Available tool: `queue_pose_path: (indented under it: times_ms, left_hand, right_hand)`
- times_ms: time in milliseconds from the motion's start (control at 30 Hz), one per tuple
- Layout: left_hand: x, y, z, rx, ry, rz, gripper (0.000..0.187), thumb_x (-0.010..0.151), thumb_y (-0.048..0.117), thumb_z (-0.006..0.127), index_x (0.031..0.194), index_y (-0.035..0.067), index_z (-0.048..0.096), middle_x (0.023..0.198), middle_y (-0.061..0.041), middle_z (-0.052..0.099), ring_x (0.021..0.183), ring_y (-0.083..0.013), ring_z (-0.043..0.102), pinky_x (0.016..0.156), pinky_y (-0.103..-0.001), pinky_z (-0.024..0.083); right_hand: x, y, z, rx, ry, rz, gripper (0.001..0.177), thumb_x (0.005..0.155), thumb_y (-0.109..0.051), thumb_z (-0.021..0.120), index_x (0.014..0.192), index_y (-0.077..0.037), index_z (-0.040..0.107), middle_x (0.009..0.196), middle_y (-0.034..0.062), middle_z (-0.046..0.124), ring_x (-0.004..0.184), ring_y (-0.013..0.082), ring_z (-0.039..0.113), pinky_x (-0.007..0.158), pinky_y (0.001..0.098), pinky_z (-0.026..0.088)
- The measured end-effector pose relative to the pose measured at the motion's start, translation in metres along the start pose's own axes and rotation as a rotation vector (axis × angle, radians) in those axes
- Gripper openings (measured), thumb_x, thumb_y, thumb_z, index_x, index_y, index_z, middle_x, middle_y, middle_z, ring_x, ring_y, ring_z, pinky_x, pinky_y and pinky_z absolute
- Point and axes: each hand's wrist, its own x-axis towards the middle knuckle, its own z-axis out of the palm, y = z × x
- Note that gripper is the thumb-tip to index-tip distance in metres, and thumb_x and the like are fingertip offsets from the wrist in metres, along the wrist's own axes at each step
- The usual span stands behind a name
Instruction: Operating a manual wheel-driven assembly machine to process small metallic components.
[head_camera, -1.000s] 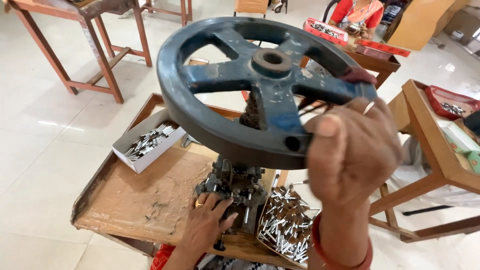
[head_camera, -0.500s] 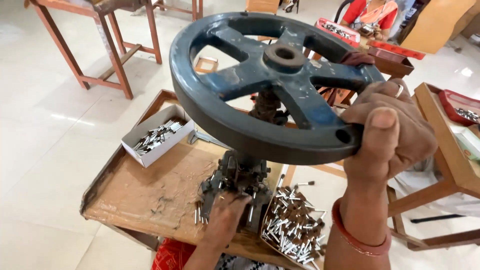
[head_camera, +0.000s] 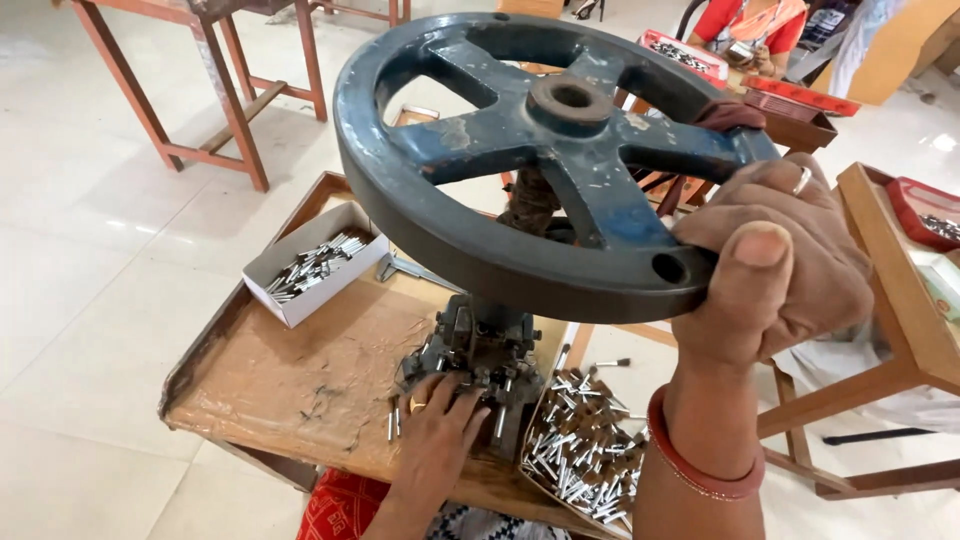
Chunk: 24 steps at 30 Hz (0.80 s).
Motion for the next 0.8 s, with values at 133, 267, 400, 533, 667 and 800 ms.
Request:
queue_pose_path:
  times_ms: [133, 267, 400, 533, 667, 800]
  left_hand:
    - [-0.007, -0.037, 0.033, 0.072, 0.052, 0.107, 0.022, 0.084, 0.012, 0.077, 0.106, 0.016, 0.078, 0.114, -0.002, 0.078, 0.107, -0.0195, 0.067, 0.096, -0.047, 0.048]
    - [-0.011, -0.010, 0.041, -0.042, 0.013, 0.253, 0.031, 0.089, -0.003, 0.074, 0.117, 0.012, 0.077, 0.119, -0.007, 0.076, 0.108, -0.0179, 0.067, 0.089, -0.033, 0.061]
    - [-0.005, 0.055, 0.020, -0.251, -0.068, 0.362, 0.054, 0.077, -0.015, 0.063, 0.127, 0.006, 0.069, 0.136, -0.017, 0.066, 0.122, -0.0313, 0.062, 0.093, -0.035, 0.061]
    - [-0.042, -0.011, 0.040, -0.191, -0.238, -0.075, 0.023, 0.104, 0.011, 0.068, 0.124, 0.022, 0.068, 0.129, -0.001, 0.069, 0.118, -0.0171, 0.066, 0.086, -0.032, 0.063]
    - [-0.055, -0.051, -0.029, -0.080, 0.018, -0.320, 0.034, 0.084, 0.005, 0.069, 0.118, 0.011, 0.067, 0.116, -0.012, 0.067, 0.108, -0.0303, 0.063, 0.090, -0.046, 0.054]
    - [-0.051, -0.051, -0.040, -0.071, -0.046, -0.528, 0.045, 0.079, 0.015, 0.075, 0.120, 0.005, 0.059, 0.116, -0.018, 0.058, 0.104, -0.0356, 0.060, 0.087, -0.050, 0.050]
  right_hand:
    - [0.006, -0.006, 0.003, 0.053, -0.003, 0.013, 0.071, 0.118, -0.046, 0.052, 0.068, 0.003, 0.066, 0.061, 0.0081, 0.058, 0.059, 0.0216, 0.056, 0.068, 0.0297, 0.041]
    - [0.004, -0.003, -0.003, 0.040, -0.029, 0.018, 0.072, 0.119, -0.046, 0.051, 0.068, 0.004, 0.065, 0.062, 0.0091, 0.059, 0.059, 0.0217, 0.057, 0.069, 0.0307, 0.041]
    - [0.002, 0.008, -0.008, 0.004, -0.068, -0.029, 0.071, 0.120, -0.044, 0.045, 0.073, 0.005, 0.067, 0.060, 0.0078, 0.055, 0.058, 0.0215, 0.055, 0.066, 0.0300, 0.037]
    - [0.002, 0.011, -0.021, -0.022, -0.222, -0.036, 0.069, 0.123, -0.037, 0.039, 0.081, 0.008, 0.068, 0.071, 0.0128, 0.060, 0.068, 0.0249, 0.056, 0.070, 0.0304, 0.040]
    - [-0.007, 0.019, -0.022, 0.044, -0.204, -0.011, 0.068, 0.122, -0.038, 0.038, 0.078, 0.007, 0.065, 0.070, 0.0130, 0.058, 0.065, 0.0226, 0.051, 0.068, 0.0305, 0.038]
    - [-0.014, 0.036, -0.023, 0.047, -0.195, -0.028, 0.065, 0.125, -0.036, 0.037, 0.081, 0.004, 0.062, 0.073, 0.0140, 0.058, 0.065, 0.0216, 0.048, 0.068, 0.0296, 0.037]
